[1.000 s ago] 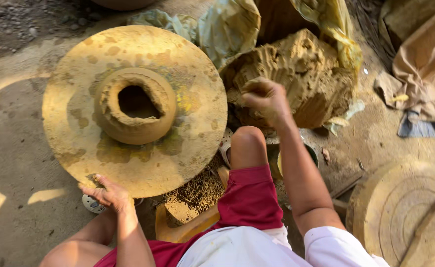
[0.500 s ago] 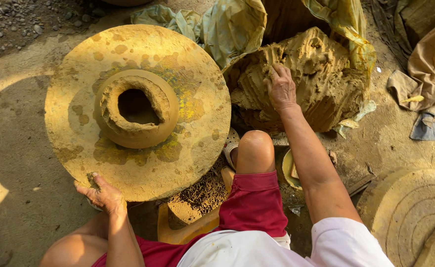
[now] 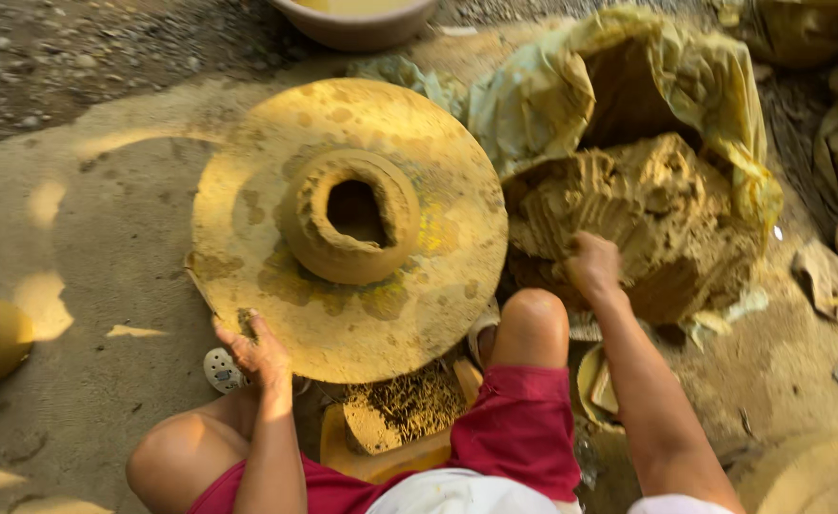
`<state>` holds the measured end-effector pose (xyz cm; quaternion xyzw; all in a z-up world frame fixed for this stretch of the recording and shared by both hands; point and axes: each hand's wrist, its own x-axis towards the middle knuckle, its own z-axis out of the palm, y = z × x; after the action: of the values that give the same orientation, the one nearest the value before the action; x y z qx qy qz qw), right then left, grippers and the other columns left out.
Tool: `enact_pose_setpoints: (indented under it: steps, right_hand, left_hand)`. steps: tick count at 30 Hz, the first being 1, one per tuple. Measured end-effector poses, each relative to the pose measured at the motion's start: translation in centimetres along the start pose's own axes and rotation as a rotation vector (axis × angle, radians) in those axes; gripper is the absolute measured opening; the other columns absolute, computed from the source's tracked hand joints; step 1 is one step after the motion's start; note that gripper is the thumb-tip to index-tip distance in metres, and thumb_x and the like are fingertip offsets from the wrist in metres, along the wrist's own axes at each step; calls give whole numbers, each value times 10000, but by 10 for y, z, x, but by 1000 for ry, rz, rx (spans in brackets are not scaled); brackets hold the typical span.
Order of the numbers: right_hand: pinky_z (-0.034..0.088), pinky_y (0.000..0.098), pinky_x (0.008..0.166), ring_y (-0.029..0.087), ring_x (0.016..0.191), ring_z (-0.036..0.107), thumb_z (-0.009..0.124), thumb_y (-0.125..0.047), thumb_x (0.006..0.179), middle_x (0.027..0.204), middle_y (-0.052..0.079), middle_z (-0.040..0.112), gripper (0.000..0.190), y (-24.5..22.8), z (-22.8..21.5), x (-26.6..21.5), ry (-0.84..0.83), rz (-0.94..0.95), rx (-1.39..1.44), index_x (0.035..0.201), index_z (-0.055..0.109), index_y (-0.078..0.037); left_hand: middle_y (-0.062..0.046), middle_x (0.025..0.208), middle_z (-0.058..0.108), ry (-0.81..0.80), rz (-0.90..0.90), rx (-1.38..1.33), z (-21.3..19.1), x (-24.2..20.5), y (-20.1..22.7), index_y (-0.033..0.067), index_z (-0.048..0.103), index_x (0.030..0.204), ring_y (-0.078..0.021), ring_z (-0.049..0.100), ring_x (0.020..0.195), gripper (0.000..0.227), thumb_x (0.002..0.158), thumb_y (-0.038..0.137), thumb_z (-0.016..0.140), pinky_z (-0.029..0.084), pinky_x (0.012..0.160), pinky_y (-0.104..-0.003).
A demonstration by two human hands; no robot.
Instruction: The person shapes a clay pot on a manual pottery wheel, uses their hands to smooth the interior and exterior walls, and applies additional clay to the rim to build height.
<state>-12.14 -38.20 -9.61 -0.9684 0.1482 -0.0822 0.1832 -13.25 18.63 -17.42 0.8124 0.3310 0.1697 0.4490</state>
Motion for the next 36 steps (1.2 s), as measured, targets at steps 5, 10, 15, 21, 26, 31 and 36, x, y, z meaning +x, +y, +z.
enact_pose_setpoints:
  steps: [5,10,15,21,26,31,36]
  right_hand:
    - [635,314,798,172,909,727,716,52,900,1130,123,744,236,-71,-78,17,26,471,735,1104,711,-65]
    - [515,408,1099,201,1261,604,540,137,889,1352,85,658,581,-189,-75,-10,-391,-114,1165,1421,588,-92]
    - [351,470,1201,219,1439,433,519,99,906,1555,78,465,611,-260,-21,-48,-384,-401,913,1486,491,-94]
    - [170,661,1237,259,1429,460,566,88,774,1528,143,496,753,-248,18,-63,13,-803,150,1512,496,-47]
    - [192,586,1217,276,1405,462,621,30,820,1473,107,534,580,-252,36,-70,162,-830,108,1386,627,-97]
    - [312,504,982,346,1109,455,664,-6,724,1165,130,496,311,-259,28,-61,110,-701,189,929,766,-217]
    - [489,394,1072,223,1149,487,678,5,813,1155,58,449,128,-231,15,-34,-35,-345,886,919,696,-64]
  left_hand:
    - [-255,1281,660,-20,-124,4,4,-5,1,105,254,1608,-422,665,1089,802,974,455,599,510,932,-512]
    - [-298,1332,606,82,85,-10,9,-11,-8,72,305,1581,-451,620,1164,738,1021,395,662,504,954,-519]
    - [-309,1378,536,16,-58,19,9,-10,-5,67,277,1597,-457,568,1220,759,1016,384,650,464,1015,-523]
    - [-371,1573,195,62,127,203,-22,-18,52,7,160,1604,-551,214,1425,911,965,307,735,191,1154,-680]
    - [-94,1533,528,-208,760,169,-10,-46,165,164,506,1499,-286,435,1477,506,1019,250,643,232,1301,-573]
    - [-73,1130,738,-663,1172,436,36,-35,247,142,644,1261,-263,637,1140,386,917,294,735,248,1122,-571]
    - [27,960,750,-784,1104,598,45,-14,243,239,698,1171,-162,723,922,242,953,135,710,326,1184,-466]
